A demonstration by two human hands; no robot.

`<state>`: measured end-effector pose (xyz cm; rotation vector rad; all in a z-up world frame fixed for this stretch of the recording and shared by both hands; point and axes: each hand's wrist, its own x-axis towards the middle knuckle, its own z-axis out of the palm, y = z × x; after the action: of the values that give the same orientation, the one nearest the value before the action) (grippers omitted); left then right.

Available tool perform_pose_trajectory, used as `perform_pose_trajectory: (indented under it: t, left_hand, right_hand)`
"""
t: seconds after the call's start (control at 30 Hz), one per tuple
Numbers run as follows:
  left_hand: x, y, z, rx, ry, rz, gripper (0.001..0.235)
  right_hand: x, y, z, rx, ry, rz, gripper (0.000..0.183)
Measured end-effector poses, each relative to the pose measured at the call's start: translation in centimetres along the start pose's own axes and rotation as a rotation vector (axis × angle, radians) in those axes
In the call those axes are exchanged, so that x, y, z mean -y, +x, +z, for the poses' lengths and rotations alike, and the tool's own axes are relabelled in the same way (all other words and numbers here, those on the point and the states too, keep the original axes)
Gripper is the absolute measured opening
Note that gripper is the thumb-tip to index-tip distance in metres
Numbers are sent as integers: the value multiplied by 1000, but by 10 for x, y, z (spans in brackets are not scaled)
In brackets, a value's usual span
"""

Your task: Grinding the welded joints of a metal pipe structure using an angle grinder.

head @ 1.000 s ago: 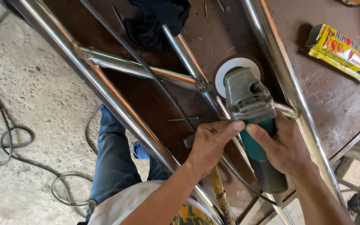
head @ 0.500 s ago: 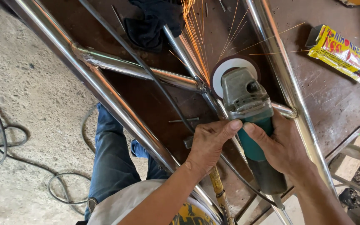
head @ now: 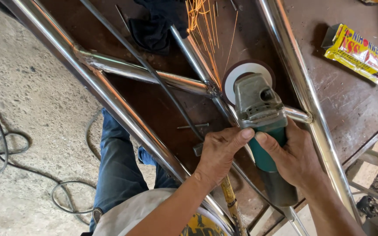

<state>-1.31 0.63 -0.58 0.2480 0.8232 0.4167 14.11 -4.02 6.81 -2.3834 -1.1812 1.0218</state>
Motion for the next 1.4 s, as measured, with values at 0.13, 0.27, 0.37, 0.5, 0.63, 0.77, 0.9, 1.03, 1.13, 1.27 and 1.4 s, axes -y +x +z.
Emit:
perform_pose_trajectory:
  t: [0.13,0.27,0.37,0.5,0.63,0.77,0.9,1.03,1.13,1.27,1.4]
  left_hand:
    - [5,1,-4,15,-38,46,41]
    - [1,-1,-3,42,2,29,47]
    - [1,0,-4,74,-28,60,37]
    - [-5,-6,-5,21,49,22,44]
    - [-2,-4,-6,43,8,49,40]
    - [-1,-2,-5,7,39,17,45]
    - [-7,-6,-1,-17,64,-21,46]
    - [-34,-17,15,9,104,-150,58]
    - [-36,-20,18,92,38,-108,59]
    - [-58,-19,21,-6,167,-239,61]
    - [-61,-12,20,-31,81,-263,54]
  right_hand:
    - [4,-1,1,11,-15,78,53]
    - [3,-5,4,-20,-30,25,52]
    - [4,-5,4,-26,-19,4,51]
    - [8,-5,5,-17,-34,25,52]
    - [12,-5,4,-1,-44,88,48]
    - [14,-7,4,-29,-27,88,47]
    - [17,-10,5,-33,-6,88,51]
    - [25,-20,2,-110,34,126,47]
    - [32,-26,1,-134,96,245,48]
    - [46,-18,-2,-81,114,375,52]
    - [57,-9,-6,-44,54,421,51]
